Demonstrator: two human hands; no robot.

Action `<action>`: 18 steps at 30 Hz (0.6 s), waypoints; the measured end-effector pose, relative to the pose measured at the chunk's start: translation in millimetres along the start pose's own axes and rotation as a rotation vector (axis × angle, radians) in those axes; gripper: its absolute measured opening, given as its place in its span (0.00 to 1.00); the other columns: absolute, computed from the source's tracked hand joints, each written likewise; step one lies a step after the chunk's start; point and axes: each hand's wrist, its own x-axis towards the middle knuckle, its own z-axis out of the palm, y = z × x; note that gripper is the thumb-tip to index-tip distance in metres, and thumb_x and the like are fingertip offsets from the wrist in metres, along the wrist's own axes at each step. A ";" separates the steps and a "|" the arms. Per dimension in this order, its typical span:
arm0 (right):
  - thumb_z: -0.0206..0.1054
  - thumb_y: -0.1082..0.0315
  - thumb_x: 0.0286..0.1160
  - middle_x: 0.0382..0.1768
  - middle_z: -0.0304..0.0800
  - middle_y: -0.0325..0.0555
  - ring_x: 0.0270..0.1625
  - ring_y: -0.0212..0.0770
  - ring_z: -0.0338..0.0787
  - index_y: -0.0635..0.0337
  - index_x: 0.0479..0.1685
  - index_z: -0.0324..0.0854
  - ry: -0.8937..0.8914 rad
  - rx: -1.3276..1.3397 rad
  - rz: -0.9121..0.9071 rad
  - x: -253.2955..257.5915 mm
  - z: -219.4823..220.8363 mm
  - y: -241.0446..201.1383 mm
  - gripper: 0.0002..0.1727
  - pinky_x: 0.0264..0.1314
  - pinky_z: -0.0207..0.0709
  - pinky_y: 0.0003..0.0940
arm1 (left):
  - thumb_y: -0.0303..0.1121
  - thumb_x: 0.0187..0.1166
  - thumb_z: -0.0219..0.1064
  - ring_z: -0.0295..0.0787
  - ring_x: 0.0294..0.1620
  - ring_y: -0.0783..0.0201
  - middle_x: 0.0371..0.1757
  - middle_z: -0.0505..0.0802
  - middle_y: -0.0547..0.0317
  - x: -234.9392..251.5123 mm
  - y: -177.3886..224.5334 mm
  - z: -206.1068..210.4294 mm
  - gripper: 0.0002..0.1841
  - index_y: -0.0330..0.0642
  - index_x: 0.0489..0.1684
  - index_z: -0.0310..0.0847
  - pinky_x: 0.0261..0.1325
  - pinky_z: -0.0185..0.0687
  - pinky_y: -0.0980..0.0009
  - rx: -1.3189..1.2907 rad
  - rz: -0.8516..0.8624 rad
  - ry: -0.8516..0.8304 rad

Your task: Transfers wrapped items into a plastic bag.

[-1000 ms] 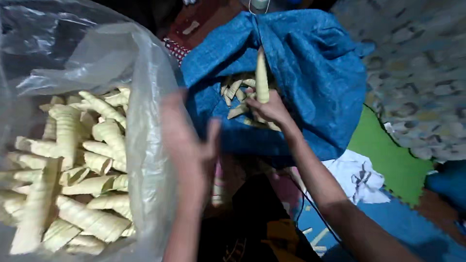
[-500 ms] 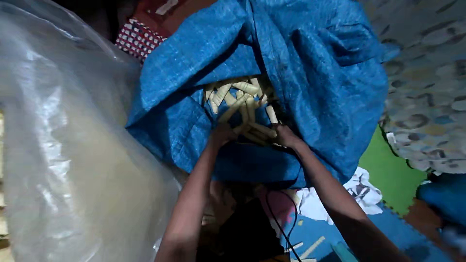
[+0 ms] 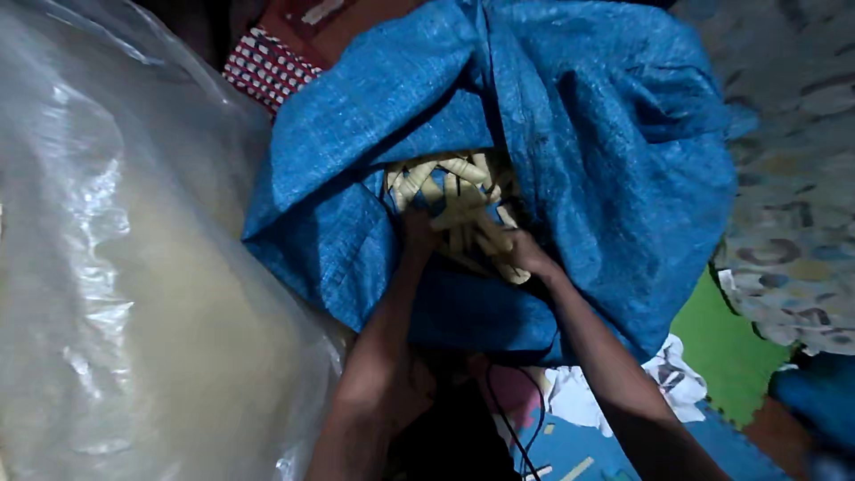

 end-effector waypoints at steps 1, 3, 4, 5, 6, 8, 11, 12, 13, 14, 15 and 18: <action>0.78 0.78 0.65 0.59 0.87 0.65 0.58 0.56 0.89 0.73 0.60 0.82 0.032 0.158 0.051 2.7 -3.8 -10.1 0.22 0.64 0.82 0.56 | 0.36 0.65 0.84 0.76 0.75 0.31 0.71 0.81 0.23 -6.6 3.2 -6.2 0.30 0.26 0.63 0.83 0.77 0.72 0.39 -0.062 0.059 0.048; 0.75 0.72 0.73 0.55 0.88 0.61 0.54 0.49 0.89 0.72 0.64 0.79 0.045 0.378 0.146 18.9 0.4 -25.7 0.22 0.61 0.84 0.49 | 0.33 0.68 0.80 0.78 0.74 0.32 0.70 0.82 0.26 -22.7 3.0 -6.8 0.28 0.26 0.66 0.82 0.77 0.72 0.40 -0.128 0.167 0.091; 0.75 0.68 0.74 0.55 0.88 0.61 0.54 0.48 0.89 0.72 0.66 0.77 0.023 0.442 0.197 28.4 6.7 -32.0 0.24 0.61 0.84 0.48 | 0.31 0.70 0.79 0.76 0.76 0.31 0.73 0.80 0.26 -30.2 -2.6 -1.4 0.28 0.26 0.69 0.79 0.78 0.72 0.38 -0.133 0.204 0.074; 0.75 0.64 0.74 0.59 0.87 0.62 0.58 0.50 0.88 0.70 0.71 0.74 -0.015 0.489 0.248 36.5 13.3 -39.2 0.29 0.64 0.83 0.50 | 0.29 0.71 0.79 0.77 0.75 0.30 0.75 0.79 0.26 -33.7 -7.1 3.7 0.30 0.26 0.72 0.75 0.77 0.73 0.38 -0.140 0.200 0.050; 0.75 0.62 0.74 0.61 0.86 0.60 0.59 0.48 0.88 0.67 0.75 0.72 -0.044 0.531 0.262 40.9 21.6 -46.2 0.33 0.64 0.84 0.49 | 0.29 0.70 0.79 0.78 0.73 0.30 0.74 0.79 0.26 -33.7 -11.5 8.9 0.33 0.26 0.75 0.73 0.74 0.76 0.38 -0.144 0.165 0.024; 0.74 0.60 0.75 0.63 0.86 0.57 0.61 0.47 0.88 0.63 0.80 0.69 -0.073 0.609 0.260 42.2 33.7 -55.5 0.35 0.64 0.83 0.48 | 0.28 0.67 0.81 0.81 0.69 0.27 0.71 0.81 0.22 -25.5 -20.6 19.2 0.42 0.28 0.83 0.62 0.70 0.79 0.36 -0.168 0.055 -0.016; 0.68 0.67 0.81 0.54 0.88 0.48 0.50 0.37 0.88 0.60 0.75 0.71 -0.068 0.681 0.247 19.0 26.6 -68.4 0.25 0.53 0.84 0.37 | 0.27 0.69 0.80 0.81 0.71 0.31 0.71 0.82 0.24 -15.3 -11.9 10.8 0.44 0.31 0.86 0.57 0.72 0.77 0.39 -0.379 -0.142 -0.100; 0.68 0.71 0.79 0.52 0.88 0.48 0.48 0.36 0.88 0.61 0.74 0.71 -0.058 0.685 0.245 8.9 22.2 -70.7 0.24 0.53 0.85 0.36 | 0.30 0.73 0.78 0.82 0.71 0.34 0.71 0.82 0.26 -13.9 -7.8 7.9 0.40 0.30 0.85 0.60 0.74 0.76 0.42 -0.436 -0.180 -0.145; 0.69 0.74 0.76 0.51 0.88 0.48 0.48 0.37 0.88 0.62 0.74 0.71 -0.044 0.667 0.225 -1.9 18.4 -71.2 0.25 0.53 0.85 0.37 | 0.32 0.76 0.76 0.83 0.69 0.36 0.69 0.84 0.27 -14.7 -2.8 6.8 0.35 0.28 0.81 0.65 0.73 0.77 0.43 -0.462 -0.204 -0.192; 0.72 0.75 0.72 0.50 0.88 0.49 0.48 0.37 0.89 0.64 0.71 0.73 -0.020 0.620 0.196 -12.4 14.8 -70.6 0.26 0.53 0.86 0.38 | 0.34 0.78 0.74 0.83 0.67 0.36 0.66 0.85 0.26 -15.6 1.4 8.6 0.31 0.25 0.77 0.69 0.72 0.77 0.43 -0.464 -0.210 -0.238; 0.76 0.75 0.67 0.48 0.90 0.51 0.48 0.39 0.90 0.67 0.67 0.76 0.017 0.557 0.161 -22.8 10.2 -71.5 0.26 0.54 0.87 0.40 | 0.35 0.78 0.74 0.84 0.67 0.36 0.64 0.85 0.25 -15.0 4.4 13.1 0.30 0.23 0.73 0.72 0.72 0.77 0.42 -0.457 -0.195 -0.272; 0.84 0.70 0.50 0.44 0.93 0.46 0.47 0.35 0.93 0.67 0.57 0.81 0.151 0.414 0.006 -58.5 -0.3 -80.7 0.30 0.54 0.90 0.35 | 0.41 0.77 0.76 0.88 0.60 0.38 0.58 0.89 0.28 -12.5 8.4 35.2 0.29 0.24 0.67 0.78 0.67 0.81 0.42 -0.570 -0.040 -0.252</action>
